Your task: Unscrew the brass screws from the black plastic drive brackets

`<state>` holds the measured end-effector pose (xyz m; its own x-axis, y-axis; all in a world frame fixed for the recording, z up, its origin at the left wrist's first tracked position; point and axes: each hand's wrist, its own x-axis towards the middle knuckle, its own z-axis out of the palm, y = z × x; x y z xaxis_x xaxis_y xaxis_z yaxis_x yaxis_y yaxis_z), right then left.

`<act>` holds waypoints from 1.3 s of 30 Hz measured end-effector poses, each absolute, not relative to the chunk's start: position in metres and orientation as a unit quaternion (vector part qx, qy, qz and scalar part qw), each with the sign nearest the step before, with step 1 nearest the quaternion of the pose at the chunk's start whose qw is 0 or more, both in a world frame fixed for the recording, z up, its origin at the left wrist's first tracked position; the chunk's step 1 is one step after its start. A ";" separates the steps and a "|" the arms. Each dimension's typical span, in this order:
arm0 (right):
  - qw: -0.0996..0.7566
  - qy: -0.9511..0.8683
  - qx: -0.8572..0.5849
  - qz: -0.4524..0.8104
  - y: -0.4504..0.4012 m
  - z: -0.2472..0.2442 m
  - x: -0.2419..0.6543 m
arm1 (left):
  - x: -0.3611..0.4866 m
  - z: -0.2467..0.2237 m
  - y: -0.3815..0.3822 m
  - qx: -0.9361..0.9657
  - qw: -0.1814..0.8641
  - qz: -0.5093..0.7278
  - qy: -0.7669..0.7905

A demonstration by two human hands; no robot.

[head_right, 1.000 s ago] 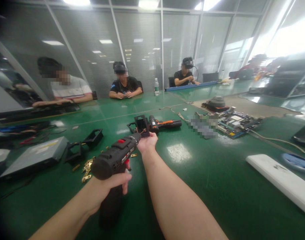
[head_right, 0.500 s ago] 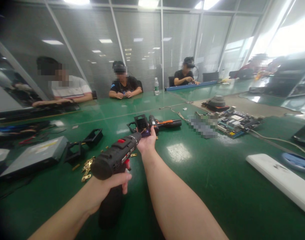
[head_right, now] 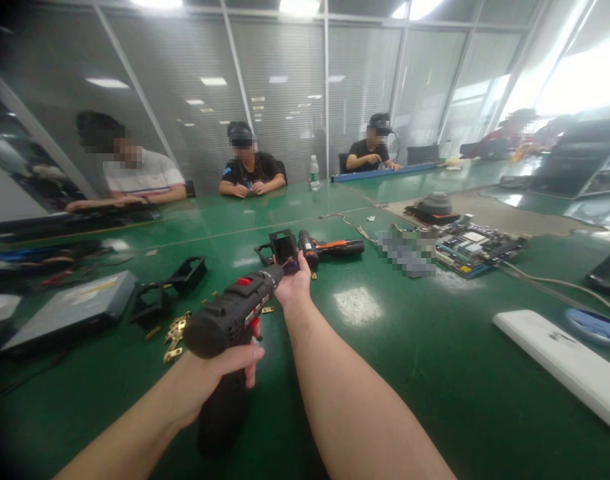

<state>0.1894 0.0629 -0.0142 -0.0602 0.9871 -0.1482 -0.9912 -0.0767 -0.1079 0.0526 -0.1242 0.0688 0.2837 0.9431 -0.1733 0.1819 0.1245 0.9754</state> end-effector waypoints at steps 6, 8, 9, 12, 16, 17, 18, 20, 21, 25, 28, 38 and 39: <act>0.673 0.023 -0.085 0.734 0.066 -0.016 0.189 | 0.053 0.078 -0.126 0.561 0.576 0.331 0.494; 0.673 0.021 -0.086 0.734 0.066 -0.016 0.189 | 0.053 0.082 -0.127 0.561 0.577 0.330 0.494; 0.673 0.020 -0.086 0.734 0.067 -0.016 0.189 | 0.053 0.083 -0.128 0.562 0.577 0.329 0.494; 0.675 0.015 -0.085 0.733 0.067 -0.017 0.188 | 0.053 0.082 -0.128 0.560 0.578 0.327 0.495; 0.676 0.014 -0.083 0.732 0.068 -0.018 0.188 | 0.053 0.079 -0.128 0.556 0.582 0.327 0.495; 0.676 0.017 -0.082 0.732 0.068 -0.018 0.188 | 0.053 0.079 -0.128 0.557 0.580 0.325 0.497; 0.677 0.019 -0.082 0.731 0.068 -0.018 0.188 | 0.053 0.079 -0.128 0.559 0.577 0.324 0.499; 0.676 0.024 -0.081 0.732 0.068 -0.017 0.188 | 0.053 0.079 -0.127 0.562 0.570 0.326 0.503; 0.676 0.026 -0.080 0.732 0.068 -0.017 0.188 | 0.053 0.078 -0.127 0.562 0.567 0.328 0.504; 0.674 0.031 -0.079 0.733 0.067 -0.016 0.188 | 0.052 0.072 -0.125 0.559 0.563 0.335 0.508; 0.674 0.033 -0.082 0.734 0.068 -0.016 0.188 | 0.053 0.070 -0.124 0.560 0.558 0.317 0.524; 0.682 0.024 -0.096 0.724 0.067 -0.016 0.187 | 0.055 0.080 -0.127 0.560 0.559 0.309 0.528; 0.682 0.023 -0.098 0.724 0.067 -0.016 0.187 | 0.054 0.079 -0.127 0.562 0.558 0.310 0.526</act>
<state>0.1873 0.0674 -0.0161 -0.0498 0.9836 -0.1734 -0.9926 -0.0680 -0.1004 0.0543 -0.1271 0.0793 0.2557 0.9368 -0.2387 0.2448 0.1761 0.9534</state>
